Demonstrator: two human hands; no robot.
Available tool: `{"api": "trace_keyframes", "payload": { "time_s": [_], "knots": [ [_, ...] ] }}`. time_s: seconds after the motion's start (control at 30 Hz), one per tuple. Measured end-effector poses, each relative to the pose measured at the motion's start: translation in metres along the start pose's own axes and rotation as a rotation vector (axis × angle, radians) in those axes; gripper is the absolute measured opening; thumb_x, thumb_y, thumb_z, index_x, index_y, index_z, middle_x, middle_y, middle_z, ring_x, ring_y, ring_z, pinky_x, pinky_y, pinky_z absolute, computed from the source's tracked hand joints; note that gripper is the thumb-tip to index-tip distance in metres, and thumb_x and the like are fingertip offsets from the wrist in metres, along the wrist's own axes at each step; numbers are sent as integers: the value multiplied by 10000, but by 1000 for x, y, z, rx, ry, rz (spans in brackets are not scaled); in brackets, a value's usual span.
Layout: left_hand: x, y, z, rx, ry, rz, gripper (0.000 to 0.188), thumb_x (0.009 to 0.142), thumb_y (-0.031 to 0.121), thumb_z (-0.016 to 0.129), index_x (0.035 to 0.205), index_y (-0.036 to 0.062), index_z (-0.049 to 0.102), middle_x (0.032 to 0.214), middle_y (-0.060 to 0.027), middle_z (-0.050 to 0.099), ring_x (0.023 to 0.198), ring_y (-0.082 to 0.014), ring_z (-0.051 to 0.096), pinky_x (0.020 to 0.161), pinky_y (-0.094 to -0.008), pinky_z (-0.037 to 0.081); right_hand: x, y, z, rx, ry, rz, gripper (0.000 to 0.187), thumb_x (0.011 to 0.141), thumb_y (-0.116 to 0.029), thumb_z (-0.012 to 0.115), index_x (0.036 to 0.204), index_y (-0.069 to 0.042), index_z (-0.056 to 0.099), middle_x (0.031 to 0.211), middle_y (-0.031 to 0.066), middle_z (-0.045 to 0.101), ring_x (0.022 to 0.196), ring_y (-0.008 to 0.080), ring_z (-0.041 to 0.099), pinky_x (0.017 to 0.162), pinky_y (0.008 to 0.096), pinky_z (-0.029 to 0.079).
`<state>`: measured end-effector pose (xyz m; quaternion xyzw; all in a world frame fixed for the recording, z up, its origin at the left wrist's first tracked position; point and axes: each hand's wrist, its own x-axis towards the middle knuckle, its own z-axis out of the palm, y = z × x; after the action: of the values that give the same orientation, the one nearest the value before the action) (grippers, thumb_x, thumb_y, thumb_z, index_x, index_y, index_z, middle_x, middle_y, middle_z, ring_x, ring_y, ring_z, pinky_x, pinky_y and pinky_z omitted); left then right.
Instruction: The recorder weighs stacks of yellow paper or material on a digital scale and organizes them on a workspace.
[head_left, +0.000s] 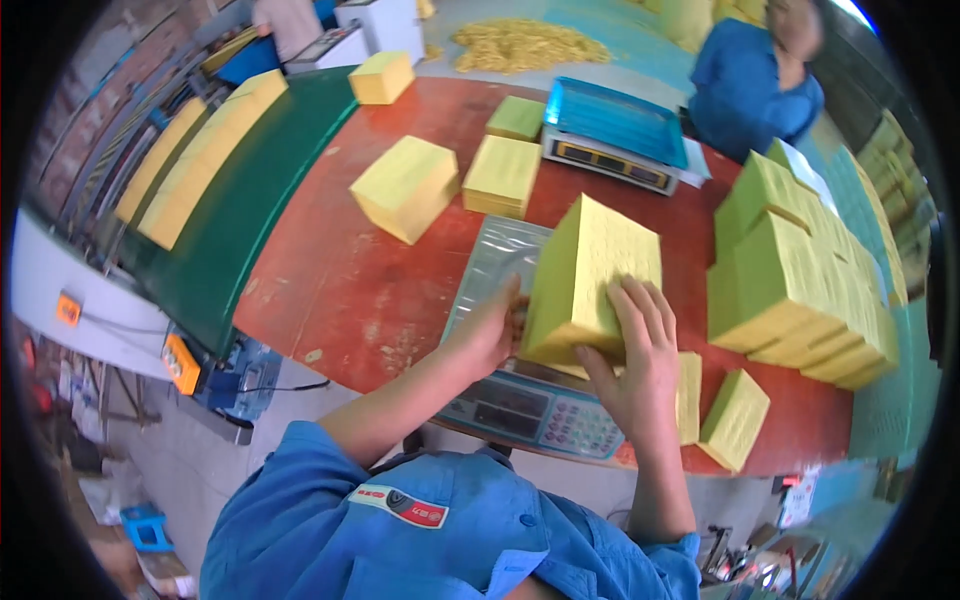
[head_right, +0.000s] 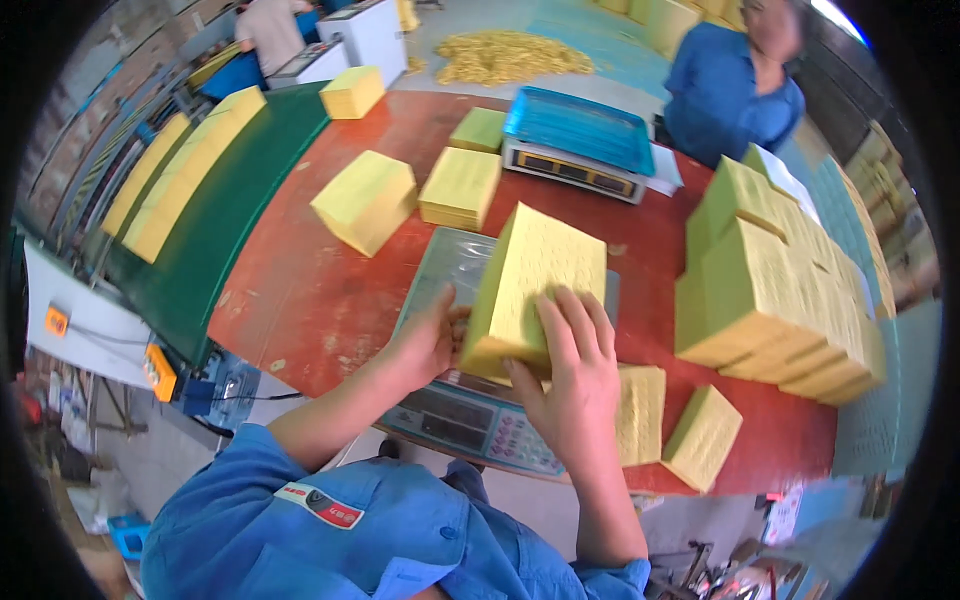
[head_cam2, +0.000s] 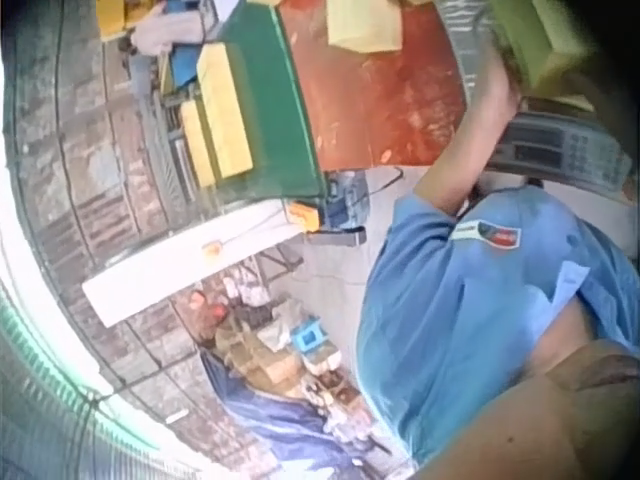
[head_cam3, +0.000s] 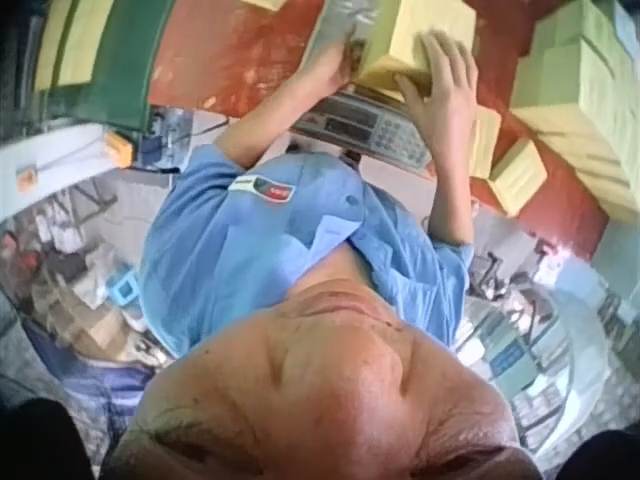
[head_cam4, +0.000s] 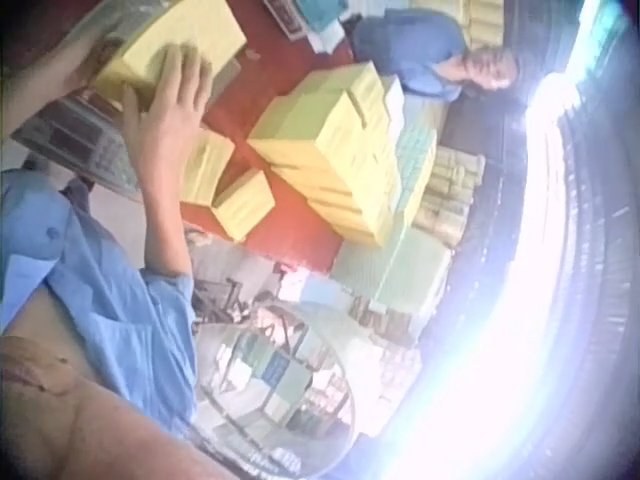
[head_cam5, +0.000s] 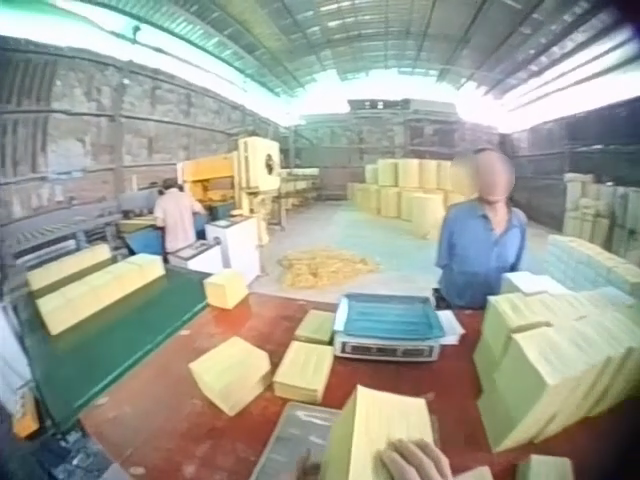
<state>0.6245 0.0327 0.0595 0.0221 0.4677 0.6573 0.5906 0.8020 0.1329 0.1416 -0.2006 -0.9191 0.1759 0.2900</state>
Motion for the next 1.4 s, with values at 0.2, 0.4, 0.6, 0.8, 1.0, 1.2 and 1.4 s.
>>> {"api": "trace_keyframes", "payload": {
  "time_s": [0.2,0.4,0.6,0.8,1.0,1.2,1.4],
  "knots": [
    [-20,119,-114,1222,449,752,598,918,474,595,1256,-15,535,1159,-190,640,1084,-276,623,928,-388,488,-8,-24,26,-125,-31,-12,673,626,-92,807,1246,-35,552,1349,184,508,1301,427,413,1063,520,367],
    [61,216,-142,1951,886,698,993,726,601,722,1503,141,306,1520,-230,319,1387,-405,338,1072,-560,341,-2,-42,28,-220,-82,16,689,632,-127,805,1262,-45,536,1368,189,497,1324,431,396,1072,508,347],
    [80,206,-168,1980,619,472,1055,675,580,764,1522,197,265,1557,-203,223,1395,-429,295,1087,-591,312,-2,-111,19,-316,161,47,639,671,-146,774,1262,-25,563,1364,182,519,1332,406,414,1087,539,315],
    [-16,156,-248,2261,-90,853,996,670,541,753,1506,209,325,1549,-264,187,1339,-491,331,1066,-630,299,29,-191,125,192,26,-55,578,745,-141,758,1277,-38,559,1337,178,531,1273,376,482,1057,466,389],
    [-165,168,-263,2416,-633,899,897,655,401,809,1416,112,433,1513,-251,288,1412,-441,251,1118,-595,239,46,-180,271,470,-65,81,508,865,-242,678,1312,-40,544,1337,195,543,1253,353,512,1034,409,424],
    [-237,79,-370,760,468,630,808,788,367,757,1404,0,383,1453,-220,372,1375,-358,347,1106,-491,313,15,-206,309,803,-636,283,597,923,-472,562,1330,-36,532,1213,214,638,1136,325,618,972,397,468],
    [-220,-1,-407,-380,454,180,846,898,655,511,1424,16,334,1379,-206,450,1319,-315,423,1082,-425,358,5,-237,320,808,-648,335,607,923,-455,578,1344,-24,510,1191,218,643,1105,326,631,947,403,487]
  ]
}}
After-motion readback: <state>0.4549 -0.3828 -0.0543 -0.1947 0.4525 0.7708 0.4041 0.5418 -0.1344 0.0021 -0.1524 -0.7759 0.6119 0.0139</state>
